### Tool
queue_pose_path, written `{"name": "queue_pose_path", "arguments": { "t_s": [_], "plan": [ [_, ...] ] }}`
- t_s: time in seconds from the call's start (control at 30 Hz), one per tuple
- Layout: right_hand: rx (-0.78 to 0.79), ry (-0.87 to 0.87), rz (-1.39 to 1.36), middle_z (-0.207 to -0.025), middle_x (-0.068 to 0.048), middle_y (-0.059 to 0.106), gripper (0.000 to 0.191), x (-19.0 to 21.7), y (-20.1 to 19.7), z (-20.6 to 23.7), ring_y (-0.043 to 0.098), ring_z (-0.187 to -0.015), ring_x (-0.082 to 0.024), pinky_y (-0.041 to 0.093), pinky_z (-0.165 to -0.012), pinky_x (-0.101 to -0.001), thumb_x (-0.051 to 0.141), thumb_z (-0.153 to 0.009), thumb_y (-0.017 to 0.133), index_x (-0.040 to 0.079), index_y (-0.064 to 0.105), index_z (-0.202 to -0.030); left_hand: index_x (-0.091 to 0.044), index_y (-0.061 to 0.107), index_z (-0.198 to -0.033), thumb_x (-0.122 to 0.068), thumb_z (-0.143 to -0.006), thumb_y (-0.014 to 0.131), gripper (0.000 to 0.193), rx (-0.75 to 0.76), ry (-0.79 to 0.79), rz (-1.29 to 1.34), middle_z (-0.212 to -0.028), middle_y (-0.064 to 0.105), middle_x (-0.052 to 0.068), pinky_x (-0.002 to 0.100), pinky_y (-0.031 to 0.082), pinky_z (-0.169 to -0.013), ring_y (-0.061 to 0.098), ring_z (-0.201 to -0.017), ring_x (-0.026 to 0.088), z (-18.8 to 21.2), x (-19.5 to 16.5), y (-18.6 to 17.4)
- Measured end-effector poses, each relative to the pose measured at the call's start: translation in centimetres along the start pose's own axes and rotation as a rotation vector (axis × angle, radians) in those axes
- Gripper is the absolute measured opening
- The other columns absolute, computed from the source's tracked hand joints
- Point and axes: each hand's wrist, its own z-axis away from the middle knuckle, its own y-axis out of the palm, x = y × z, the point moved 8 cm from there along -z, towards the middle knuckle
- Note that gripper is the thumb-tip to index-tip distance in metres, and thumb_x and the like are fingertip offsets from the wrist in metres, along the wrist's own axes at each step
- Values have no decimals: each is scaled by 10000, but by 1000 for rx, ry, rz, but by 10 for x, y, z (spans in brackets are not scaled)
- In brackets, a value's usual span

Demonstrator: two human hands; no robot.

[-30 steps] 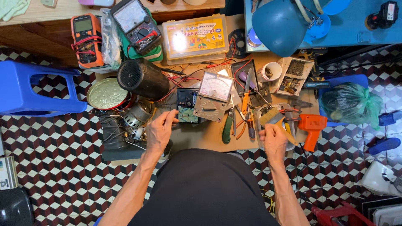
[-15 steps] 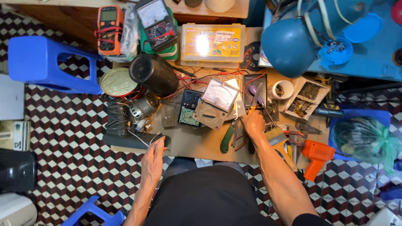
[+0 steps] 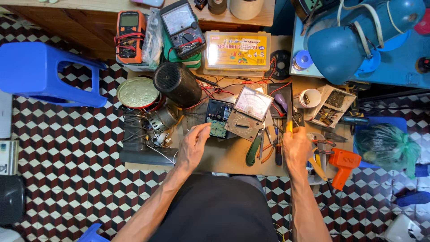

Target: The person disassembles an analog electrical meter, removes the front glass, and uses a screwdriver to adjust internal components. They then reassemble the meter and use a power drill to secure the casing.

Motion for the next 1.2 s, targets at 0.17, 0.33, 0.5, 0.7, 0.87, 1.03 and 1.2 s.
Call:
{"name": "queue_pose_path", "arguments": {
  "t_s": [0.17, 0.33, 0.5, 0.7, 0.87, 1.03, 1.2],
  "plan": [
    [-302, 34, -439, -967, -161, 735, 203, -6, -107, 89, 658, -733, -172, 520, -627, -290, 151, -1086, 639, -16, 680, -1193, -79, 792, -1071, -377, -1034, 554, 384, 340, 105, 90, -907, 780, 52, 288, 583, -697, 748, -814, 154, 4, -38, 56],
    [-289, 63, -874, -887, -155, 694, 166, 4, -149, 131, 597, -608, -107, 490, -584, -207, 99, -1108, 666, -60, 644, -1149, -108, 622, -1335, -451, -973, 626, 499, 892, -223, 708, -1118, 729, 0, 254, 618, -798, 701, -942, 105, 29, -62, 153],
    [-91, 138, -741, -817, -168, 660, 184, 26, -142, 131, 556, -608, -140, 423, -529, -232, 60, -1074, 653, -107, 650, -1151, -33, 645, -1343, -353, -1056, 659, 430, 825, -556, 1252, -1170, 732, 79, 258, 566, -874, 706, -1013, 132, 33, -59, 172],
    [-173, 40, -976, -1079, -178, 669, 235, 70, -135, 127, 699, -840, -190, 600, -716, -289, 31, -1086, 606, -108, 576, -1274, -81, 683, -1261, -336, -1002, 705, 364, 666, -829, 1443, -1135, 757, 60, 277, 571, -841, 707, -961, 139, 36, -40, 170],
    [-186, -143, -938, -1178, -234, 674, 248, 111, -139, 118, 715, -928, -215, 618, -847, -299, 29, -1139, 584, -121, 483, -1309, -6, 706, -1214, -435, -1064, 646, 459, 715, -674, 1181, -1028, 773, 121, 306, 592, -817, 740, -930, 218, 24, -31, 159],
    [-236, -240, -810, -1212, -210, 638, 277, 124, -143, 99, 707, -1016, -206, 631, -872, -303, 59, -1094, 604, -68, 430, -1266, -19, 745, -1263, -417, -958, 628, 516, 270, -245, 101, -1050, 818, 150, 334, 587, -847, 772, -970, 234, -22, -7, 75],
    [-162, -291, -697, -1239, -182, 682, 256, 134, -127, 87, 699, -951, -172, 619, -927, -301, 43, -1103, 620, -49, 473, -1290, 50, 198, -1574, -384, -730, 914, 1189, 255, 337, -172, -1596, 289, 314, 435, 306, -1220, 328, -1490, 412, -63, -38, 70]
  ]
}}
